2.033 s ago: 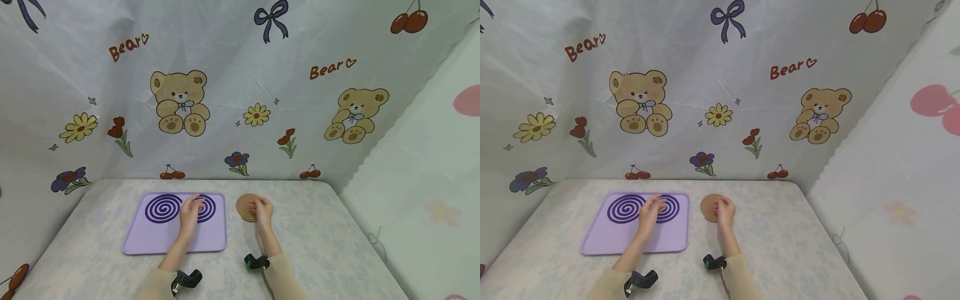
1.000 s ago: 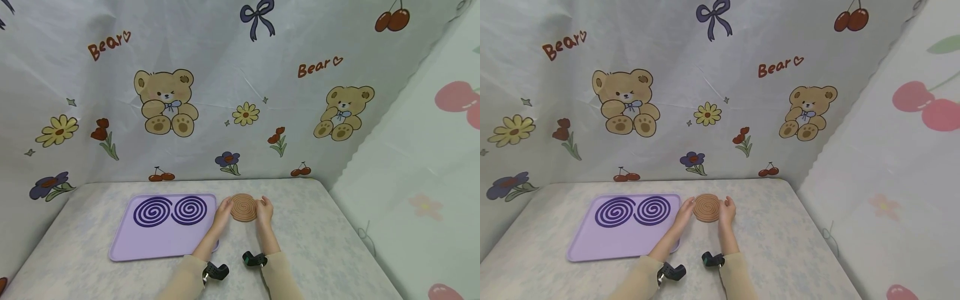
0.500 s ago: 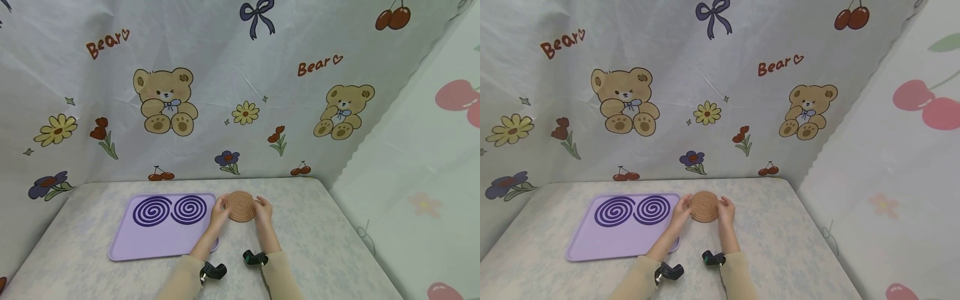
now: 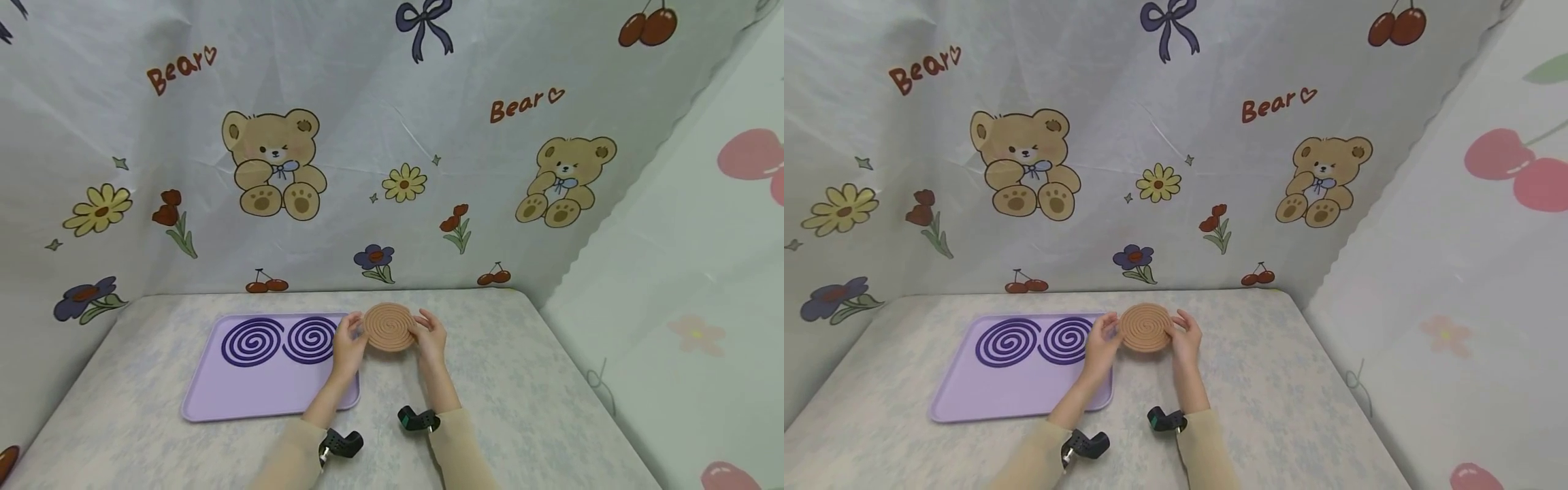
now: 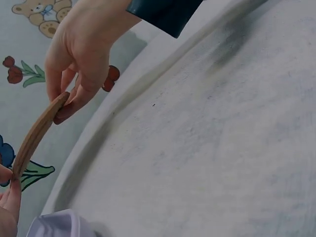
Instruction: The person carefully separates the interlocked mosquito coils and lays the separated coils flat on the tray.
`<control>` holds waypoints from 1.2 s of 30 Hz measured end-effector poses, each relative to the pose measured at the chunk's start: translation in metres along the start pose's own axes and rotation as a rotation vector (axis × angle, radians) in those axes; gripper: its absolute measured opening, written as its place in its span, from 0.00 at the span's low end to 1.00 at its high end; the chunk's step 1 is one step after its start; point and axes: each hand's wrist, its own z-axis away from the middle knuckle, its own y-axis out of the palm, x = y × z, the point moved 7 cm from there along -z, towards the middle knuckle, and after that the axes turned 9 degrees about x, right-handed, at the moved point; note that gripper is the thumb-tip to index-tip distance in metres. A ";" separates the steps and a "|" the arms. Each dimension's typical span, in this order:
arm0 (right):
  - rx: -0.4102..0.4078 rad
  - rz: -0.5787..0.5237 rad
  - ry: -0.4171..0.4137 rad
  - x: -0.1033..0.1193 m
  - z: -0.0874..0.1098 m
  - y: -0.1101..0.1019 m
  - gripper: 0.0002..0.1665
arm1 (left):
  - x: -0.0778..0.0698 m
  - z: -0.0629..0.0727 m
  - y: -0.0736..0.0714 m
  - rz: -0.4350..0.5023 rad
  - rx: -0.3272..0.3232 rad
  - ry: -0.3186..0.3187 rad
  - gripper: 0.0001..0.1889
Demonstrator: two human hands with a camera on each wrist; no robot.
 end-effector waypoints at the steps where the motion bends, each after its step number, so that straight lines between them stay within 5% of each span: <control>1: 0.007 -0.005 0.002 0.002 0.001 0.003 0.31 | -0.003 0.000 -0.004 -0.004 -0.014 0.011 0.23; 8: 0.052 -0.004 0.001 0.012 0.011 0.023 0.28 | -0.045 0.015 -0.030 0.076 -0.040 0.010 0.20; 18: 0.152 -0.024 -0.014 0.023 0.028 0.049 0.26 | -0.034 0.017 -0.061 0.008 -0.068 -0.043 0.17; 26: 0.264 -0.086 0.001 0.026 0.045 0.070 0.26 | -0.051 0.030 -0.092 -0.090 -0.094 -0.085 0.17; 36: 0.431 -0.059 -0.010 0.034 0.077 0.099 0.27 | -0.072 0.055 -0.131 -0.098 -0.114 -0.149 0.19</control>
